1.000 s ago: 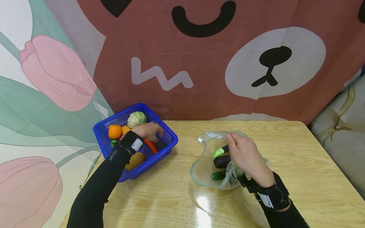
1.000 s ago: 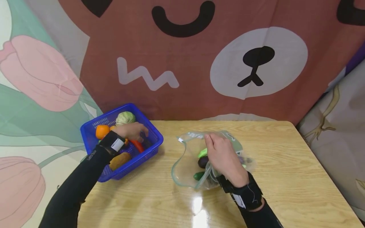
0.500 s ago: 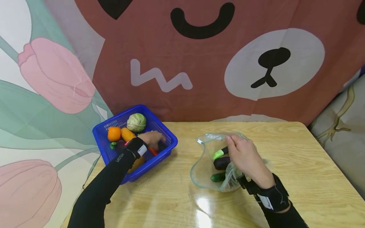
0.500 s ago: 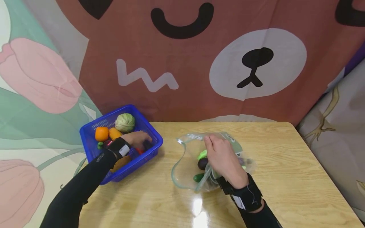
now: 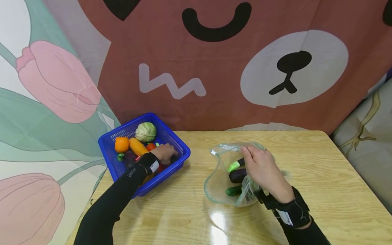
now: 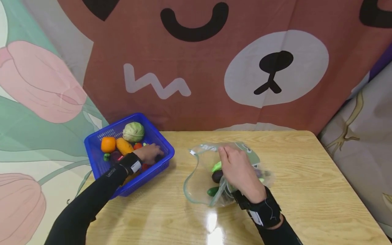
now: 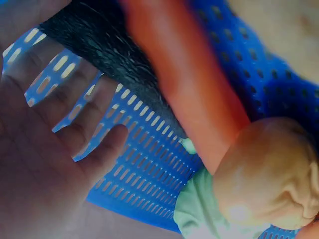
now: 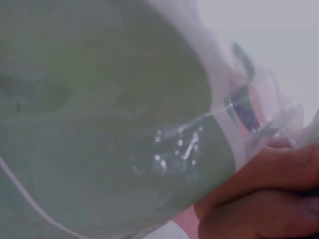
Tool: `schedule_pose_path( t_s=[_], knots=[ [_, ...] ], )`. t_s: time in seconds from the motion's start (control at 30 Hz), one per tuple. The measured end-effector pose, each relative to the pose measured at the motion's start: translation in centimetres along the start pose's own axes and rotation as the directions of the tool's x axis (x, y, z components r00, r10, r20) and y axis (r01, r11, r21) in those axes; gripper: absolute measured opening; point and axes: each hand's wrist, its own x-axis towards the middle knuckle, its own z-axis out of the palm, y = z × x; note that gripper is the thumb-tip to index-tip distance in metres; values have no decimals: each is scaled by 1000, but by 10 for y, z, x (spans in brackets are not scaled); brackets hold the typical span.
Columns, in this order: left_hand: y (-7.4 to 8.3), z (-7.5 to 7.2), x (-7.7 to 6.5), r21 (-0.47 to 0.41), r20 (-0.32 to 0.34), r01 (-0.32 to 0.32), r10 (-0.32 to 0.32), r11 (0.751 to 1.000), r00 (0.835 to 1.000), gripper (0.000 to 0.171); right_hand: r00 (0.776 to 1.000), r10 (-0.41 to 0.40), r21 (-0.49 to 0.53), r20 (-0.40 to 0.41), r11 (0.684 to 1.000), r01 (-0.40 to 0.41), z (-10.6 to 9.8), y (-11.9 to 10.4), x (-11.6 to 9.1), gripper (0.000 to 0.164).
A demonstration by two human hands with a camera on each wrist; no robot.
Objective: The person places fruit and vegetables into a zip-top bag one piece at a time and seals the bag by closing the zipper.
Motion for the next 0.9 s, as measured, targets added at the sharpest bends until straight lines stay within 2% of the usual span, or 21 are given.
schedule_pose_path(
  t_s=[0.2,0.3,0.5,0.63,0.7,0.77,0.9],
  knots=[
    [-2,3,-3,48,-17,1,0,999,1000,31,1000,-10,-3,-2,1000,10,2,-1,0,43],
    [-3,3,-4,31,-24,24,-23,999,999,31,1000,-9,-2,-5,1000,9,2,-2,0,43],
    [-7,4,-8,-37,2,116,-116,993,993,55,1000,-7,-2,-9,1000,7,2,-3,1,42],
    [-10,0,-12,-37,-4,160,-160,987,987,62,1000,-11,-4,-7,1000,11,2,-2,1,43],
    [-12,-3,-14,-26,-39,168,-169,986,985,60,1000,-13,-7,-6,1000,13,2,-2,1,43],
    [-14,-7,-17,-21,-108,166,-168,986,980,53,1000,-12,-9,-4,1000,12,2,-2,1,43],
    [-12,-17,-26,-37,-258,164,-168,986,952,34,1000,-11,-10,-2,1000,10,2,-3,0,43]
  ],
)
